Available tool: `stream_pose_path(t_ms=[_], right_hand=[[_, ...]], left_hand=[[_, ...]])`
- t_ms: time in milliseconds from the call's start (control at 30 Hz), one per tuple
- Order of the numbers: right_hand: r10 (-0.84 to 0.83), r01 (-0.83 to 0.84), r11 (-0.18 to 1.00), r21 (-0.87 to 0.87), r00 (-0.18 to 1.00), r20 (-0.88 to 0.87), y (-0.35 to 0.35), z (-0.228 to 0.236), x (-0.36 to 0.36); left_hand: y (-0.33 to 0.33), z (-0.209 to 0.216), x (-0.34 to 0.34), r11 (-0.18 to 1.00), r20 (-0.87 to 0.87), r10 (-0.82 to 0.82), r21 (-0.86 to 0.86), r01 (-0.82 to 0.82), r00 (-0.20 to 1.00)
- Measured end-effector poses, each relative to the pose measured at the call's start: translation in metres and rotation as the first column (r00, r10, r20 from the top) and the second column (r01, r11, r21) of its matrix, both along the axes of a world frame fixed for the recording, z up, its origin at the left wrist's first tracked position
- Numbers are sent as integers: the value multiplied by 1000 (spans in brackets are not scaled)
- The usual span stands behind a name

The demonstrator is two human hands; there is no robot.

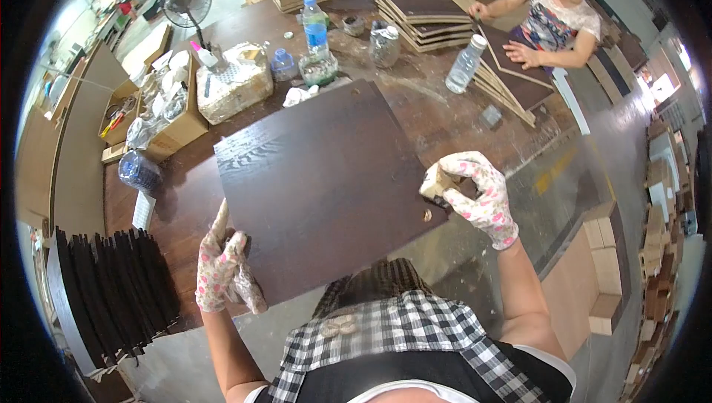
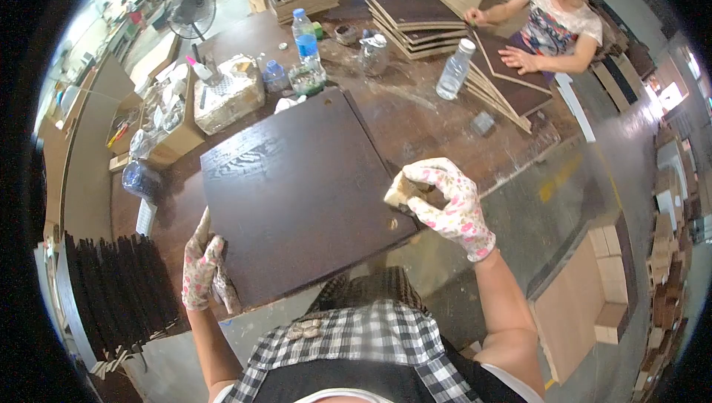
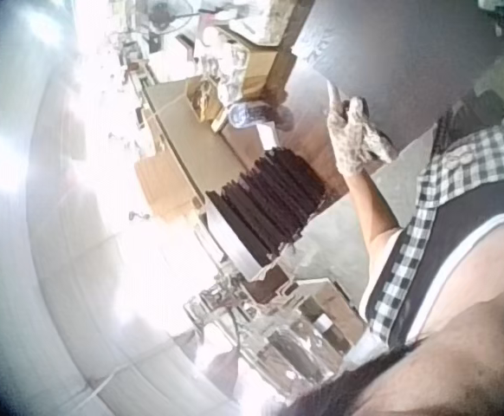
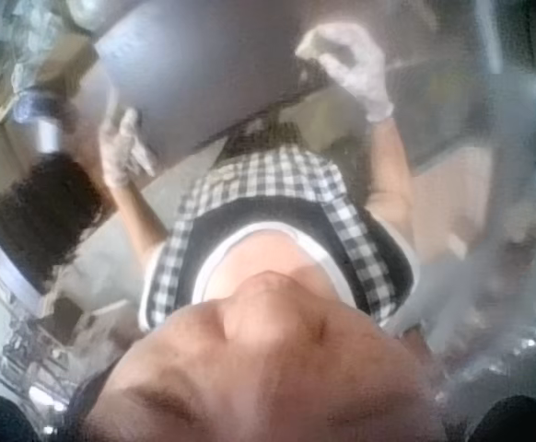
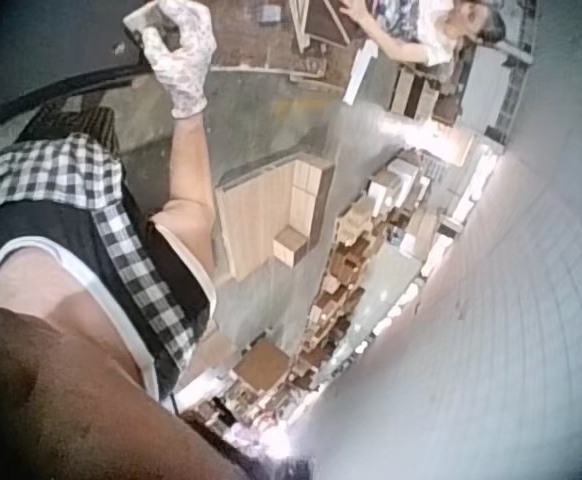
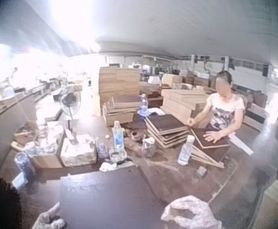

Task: The person applies a finish to dark wood panels using a small sponge tool and then wipes them with a cloth. The person picks up individual panels from a stack, applies the liquid finish, wipes the surface, and then places the finished panels into a new stack.

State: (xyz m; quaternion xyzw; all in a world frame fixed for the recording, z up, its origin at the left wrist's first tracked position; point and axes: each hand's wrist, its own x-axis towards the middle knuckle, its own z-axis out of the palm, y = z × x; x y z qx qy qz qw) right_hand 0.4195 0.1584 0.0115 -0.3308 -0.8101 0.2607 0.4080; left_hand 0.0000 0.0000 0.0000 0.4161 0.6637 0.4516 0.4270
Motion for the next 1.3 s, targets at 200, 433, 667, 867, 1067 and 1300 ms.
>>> stream_pose_path(t_ms=[200,433,667,867,1067,1300], right_hand=[[4,-1,998,-65,999,42,115,1,-63],[153,-338,852,-400,891,-428,151,37,-95],[674,-876,179,-449,442,-593,16,30,-53],[668,-761,438,-478,631,-393,4,23,-52],[537,-727,399,-558,679,-501,-7,19,-53],[420,-746,460,-482,661,-622,7,9,-48]], left_hand=[[4,6,2,1000,44,24,-19,-23,999],[-13,64,-24,850,-140,483,312,-424,864],[84,75,68,545,-391,-673,311,779,627],[175,33,129,418,-812,-412,235,878,414],[195,-3,-20,803,-521,-292,321,502,802],[116,69,36,740,-801,-41,377,557,597]])
